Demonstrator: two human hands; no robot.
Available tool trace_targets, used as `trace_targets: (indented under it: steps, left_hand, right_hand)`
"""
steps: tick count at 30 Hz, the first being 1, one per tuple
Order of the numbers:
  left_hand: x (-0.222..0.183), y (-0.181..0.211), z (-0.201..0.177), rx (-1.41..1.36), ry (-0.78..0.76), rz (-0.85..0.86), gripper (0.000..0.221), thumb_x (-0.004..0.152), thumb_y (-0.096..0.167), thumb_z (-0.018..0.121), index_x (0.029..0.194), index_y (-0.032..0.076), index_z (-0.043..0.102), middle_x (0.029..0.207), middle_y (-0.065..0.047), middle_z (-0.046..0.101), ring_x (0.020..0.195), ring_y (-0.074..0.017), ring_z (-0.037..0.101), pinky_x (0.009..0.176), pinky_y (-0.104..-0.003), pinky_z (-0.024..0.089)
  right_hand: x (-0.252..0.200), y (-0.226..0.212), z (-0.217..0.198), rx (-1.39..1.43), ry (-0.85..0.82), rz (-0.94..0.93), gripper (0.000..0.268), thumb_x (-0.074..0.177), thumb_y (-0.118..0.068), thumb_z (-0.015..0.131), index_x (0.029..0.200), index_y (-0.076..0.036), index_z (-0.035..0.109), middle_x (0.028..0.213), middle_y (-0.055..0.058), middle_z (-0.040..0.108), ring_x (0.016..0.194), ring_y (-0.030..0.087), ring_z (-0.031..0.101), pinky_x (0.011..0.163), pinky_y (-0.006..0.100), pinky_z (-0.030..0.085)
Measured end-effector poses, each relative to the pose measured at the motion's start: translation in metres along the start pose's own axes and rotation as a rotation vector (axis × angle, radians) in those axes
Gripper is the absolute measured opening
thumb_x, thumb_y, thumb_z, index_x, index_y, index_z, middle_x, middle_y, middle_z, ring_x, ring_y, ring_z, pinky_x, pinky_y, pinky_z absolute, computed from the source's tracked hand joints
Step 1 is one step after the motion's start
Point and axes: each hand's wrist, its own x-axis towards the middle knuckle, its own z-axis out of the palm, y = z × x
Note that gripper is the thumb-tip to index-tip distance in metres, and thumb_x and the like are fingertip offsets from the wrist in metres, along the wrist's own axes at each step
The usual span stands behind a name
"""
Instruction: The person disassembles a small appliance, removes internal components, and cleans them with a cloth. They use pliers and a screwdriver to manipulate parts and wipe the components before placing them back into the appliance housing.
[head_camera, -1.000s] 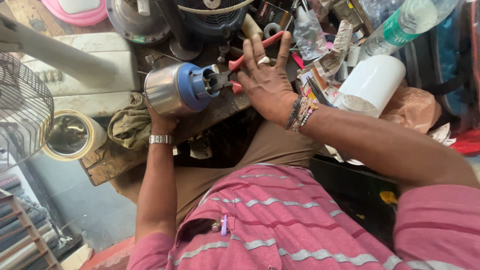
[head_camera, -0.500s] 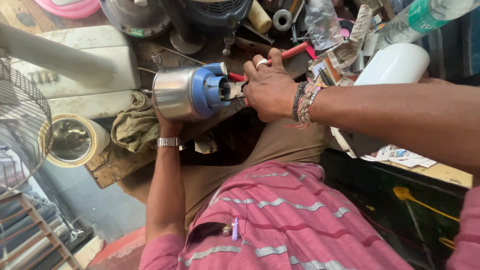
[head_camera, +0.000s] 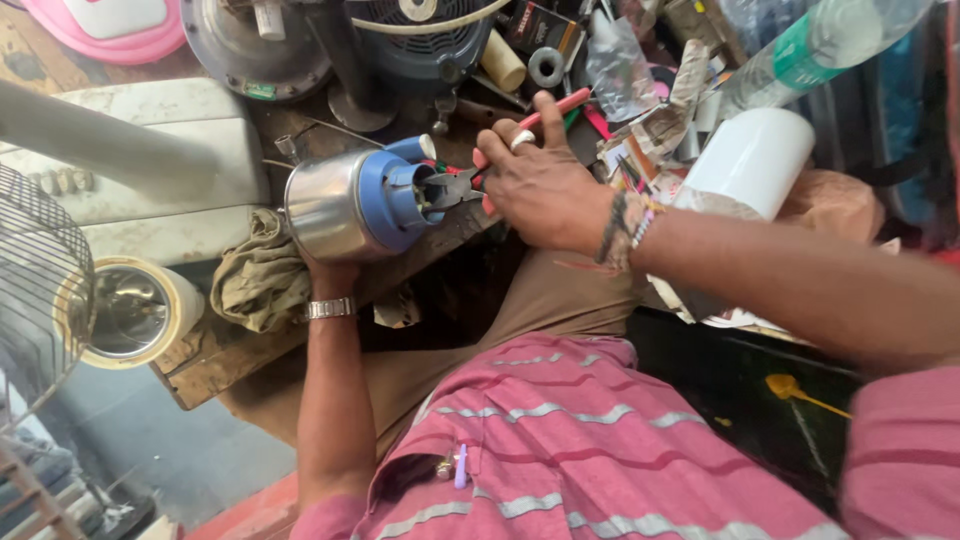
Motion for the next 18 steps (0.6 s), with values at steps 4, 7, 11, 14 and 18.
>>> trace_targets:
  steps: [4,7,11,14,18]
  left_hand:
    - [-0.004,-0.009,0.0,-0.351,0.04,-0.149,0.044,0.106,0.021,0.063,0.144,0.002,0.05,0.139,-0.011,0.061,0.123,-0.0208,0.062,0.105,-0.038,0.057]
    - [-0.005,-0.007,-0.006,-0.298,0.006,-0.115,0.044,0.106,0.02,0.063,0.144,0.002,0.049,0.139,-0.01,0.06,0.124,-0.0204,0.062,0.106,-0.039,0.057]
    - [-0.005,0.003,-0.003,-0.02,-0.022,0.053,0.055,0.1,0.024,0.072,0.142,0.0,0.047,0.137,-0.013,0.059,0.122,-0.0233,0.06,0.103,-0.042,0.055]
    - [0.014,0.014,0.009,0.512,-0.059,0.339,0.067,0.092,0.029,0.08,0.141,0.0,0.046,0.136,-0.015,0.059,0.123,-0.0263,0.059,0.103,-0.046,0.051]
    - [0.003,0.022,0.004,1.14,-0.079,0.544,0.079,0.08,0.038,0.086,0.14,0.001,0.048,0.133,-0.014,0.062,0.122,-0.03,0.059,0.104,-0.052,0.047]
  right_hand:
    - [-0.031,0.013,0.019,0.451,-0.249,0.318,0.019,0.09,-0.021,0.07,0.105,-0.008,0.07,0.114,0.017,0.062,0.114,0.034,0.058,0.1,0.06,0.04]
    - [-0.048,0.033,0.021,1.162,-0.482,0.631,0.017,0.088,-0.015,0.067,0.102,-0.005,0.071,0.102,0.019,0.066,0.092,0.027,0.062,0.082,0.04,0.052]
    - [-0.08,0.055,0.02,1.795,-0.345,0.587,0.019,0.08,-0.004,0.063,0.096,0.002,0.071,0.108,0.006,0.075,0.093,0.012,0.071,0.079,0.029,0.06]
    - [-0.096,0.028,0.04,1.79,-0.3,0.829,0.011,0.078,0.002,0.062,0.086,0.008,0.064,0.087,0.012,0.068,0.073,0.019,0.068,0.066,0.034,0.06]
    - [-0.113,0.02,0.055,1.645,-0.287,0.836,0.036,0.078,0.004,0.058,0.112,0.004,0.07,0.095,0.014,0.068,0.08,0.019,0.065,0.066,0.031,0.051]
